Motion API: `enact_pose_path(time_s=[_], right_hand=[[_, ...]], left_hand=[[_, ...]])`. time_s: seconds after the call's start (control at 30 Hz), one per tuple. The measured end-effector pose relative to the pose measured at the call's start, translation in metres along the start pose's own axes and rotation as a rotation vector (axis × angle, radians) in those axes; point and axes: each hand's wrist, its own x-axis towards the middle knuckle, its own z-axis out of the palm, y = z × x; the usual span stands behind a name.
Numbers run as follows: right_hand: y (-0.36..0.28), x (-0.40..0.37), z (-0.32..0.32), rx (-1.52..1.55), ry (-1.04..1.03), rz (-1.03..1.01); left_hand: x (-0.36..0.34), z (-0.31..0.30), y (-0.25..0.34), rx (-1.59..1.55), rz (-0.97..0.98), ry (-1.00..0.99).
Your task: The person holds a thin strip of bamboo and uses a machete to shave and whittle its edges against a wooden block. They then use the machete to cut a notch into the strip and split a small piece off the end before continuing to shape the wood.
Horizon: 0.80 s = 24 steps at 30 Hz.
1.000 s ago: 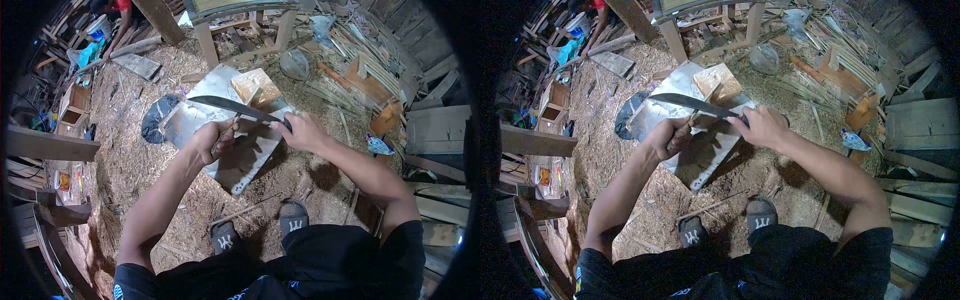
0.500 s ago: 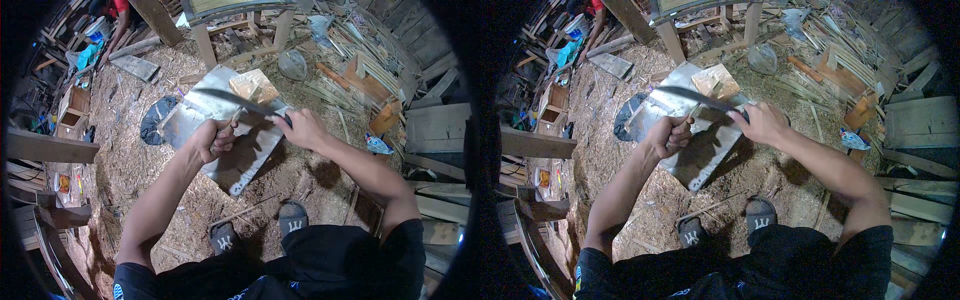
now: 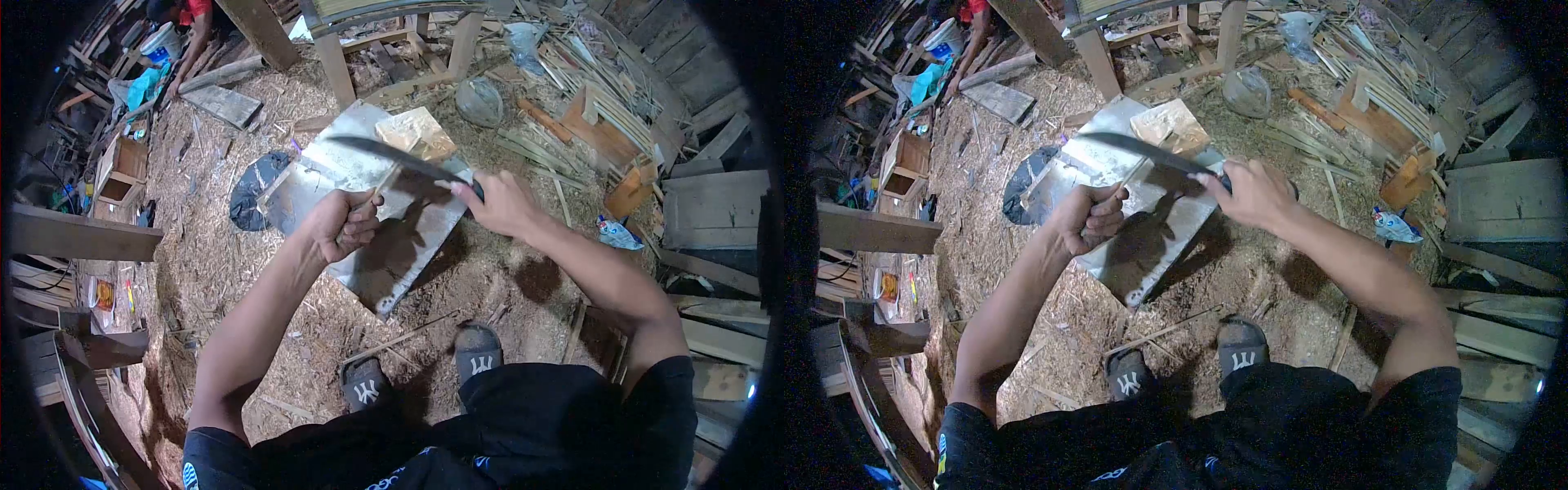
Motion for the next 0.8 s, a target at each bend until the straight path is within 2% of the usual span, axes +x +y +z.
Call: enact_pose_path(time_s=[0.07,0.1,0.2,0.23,0.33,0.37,0.4,0.47,0.53,0.6,0.7,0.8], right_hand=[[-0.002,-0.004,-0.006,-0.079,-0.042,0.038],[0.005,0.003,-0.005,-0.042,0.043,0.083],[0.009,0.000,-0.010,-0.117,0.087,0.077],[0.008,-0.010,-0.005,-0.100,0.161,-0.061],[0.000,-0.014,0.006,-0.071,0.128,-0.066],[0.005,-0.006,0.010,0.061,0.090,0.019],[0.009,0.001,0.009,0.062,0.090,0.019],[0.014,0.016,0.008,0.103,0.165,0.022],[0.014,0.035,0.006,0.142,0.204,0.072],[0.023,0.063,0.010,0.407,0.297,0.093],[0.027,0.096,0.008,0.462,0.294,0.153],[0.028,0.121,0.011,0.474,0.356,0.114]], left_hand=[[-0.004,-0.002,0.000,0.004,0.008,0.009],[-0.007,-0.002,-0.001,0.008,-0.014,-0.011],[-0.013,0.000,0.002,0.045,-0.009,-0.016],[-0.015,-0.002,0.000,0.056,0.002,0.004],[-0.020,-0.012,0.005,0.134,0.036,0.120],[-0.022,-0.014,0.006,0.136,0.066,0.114],[-0.024,-0.011,0.008,0.137,0.066,0.115],[-0.029,-0.006,0.013,0.319,0.140,0.309],[-0.034,-0.011,0.018,0.416,0.189,0.301],[-0.036,-0.015,0.022,0.422,0.209,0.318],[-0.037,-0.024,0.026,0.468,0.194,0.319],[-0.042,-0.033,0.027,0.583,0.186,0.307]])
